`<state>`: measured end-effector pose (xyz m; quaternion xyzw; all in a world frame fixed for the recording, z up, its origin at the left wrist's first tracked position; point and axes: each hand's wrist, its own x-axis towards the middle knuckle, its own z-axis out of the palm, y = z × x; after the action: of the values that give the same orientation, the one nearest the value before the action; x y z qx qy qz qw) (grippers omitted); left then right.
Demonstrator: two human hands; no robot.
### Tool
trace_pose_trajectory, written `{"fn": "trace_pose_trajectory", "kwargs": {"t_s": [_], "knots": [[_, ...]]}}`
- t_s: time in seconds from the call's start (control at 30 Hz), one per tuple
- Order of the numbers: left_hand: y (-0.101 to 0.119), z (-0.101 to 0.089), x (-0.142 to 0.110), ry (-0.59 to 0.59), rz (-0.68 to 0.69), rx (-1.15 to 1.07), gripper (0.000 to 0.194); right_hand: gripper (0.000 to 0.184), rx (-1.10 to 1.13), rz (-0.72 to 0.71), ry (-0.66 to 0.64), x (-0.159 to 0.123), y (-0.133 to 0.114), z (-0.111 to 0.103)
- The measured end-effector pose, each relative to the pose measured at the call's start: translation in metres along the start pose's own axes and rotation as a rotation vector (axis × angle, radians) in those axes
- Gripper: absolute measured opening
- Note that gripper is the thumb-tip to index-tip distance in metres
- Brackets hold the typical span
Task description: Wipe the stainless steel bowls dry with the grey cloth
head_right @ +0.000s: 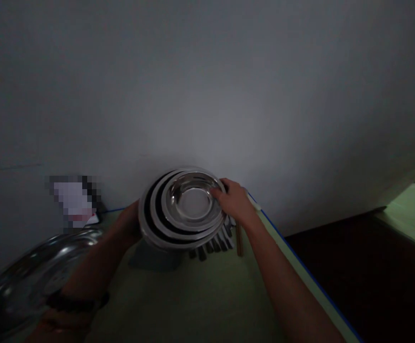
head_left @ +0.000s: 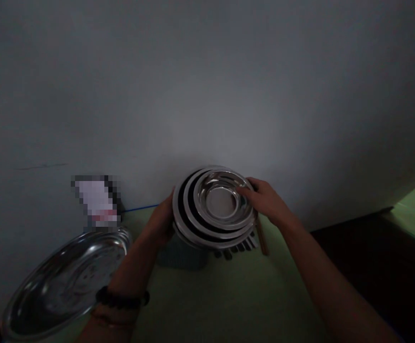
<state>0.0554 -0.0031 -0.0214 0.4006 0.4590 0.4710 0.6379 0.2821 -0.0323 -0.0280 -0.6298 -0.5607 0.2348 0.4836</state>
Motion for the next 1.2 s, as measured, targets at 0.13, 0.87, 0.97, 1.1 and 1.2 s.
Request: {"fn": "trace_pose_trajectory", "kwargs": {"t_s": [0.13, 0.87, 0.97, 1.1, 1.2], "knots": [[-0.006, 0.000, 0.005, 0.054, 0.022, -0.002, 0.034, 0.023, 0.235, 0.159, -0.052, -0.002, 0.001, 0.013], [-0.050, 0.067, -0.043, 0.005, 0.086, 0.259, 0.054, 0.039, 0.255, 0.221, -0.123, -0.028, 0.018, -0.053], [-0.072, 0.088, -0.047, -0.137, 0.097, 0.480, 0.059, 0.042, 0.220, 0.266, -0.106, -0.043, 0.032, -0.093], [-0.091, 0.107, -0.043, -0.448, 0.179, 0.679, 0.054, 0.043, 0.155, 0.256, -0.119, -0.053, 0.053, -0.132], [-0.097, 0.113, -0.038, -0.570, 0.255, 0.825, 0.050, 0.044, 0.119, 0.302, -0.123, -0.054, 0.075, -0.141]]}}
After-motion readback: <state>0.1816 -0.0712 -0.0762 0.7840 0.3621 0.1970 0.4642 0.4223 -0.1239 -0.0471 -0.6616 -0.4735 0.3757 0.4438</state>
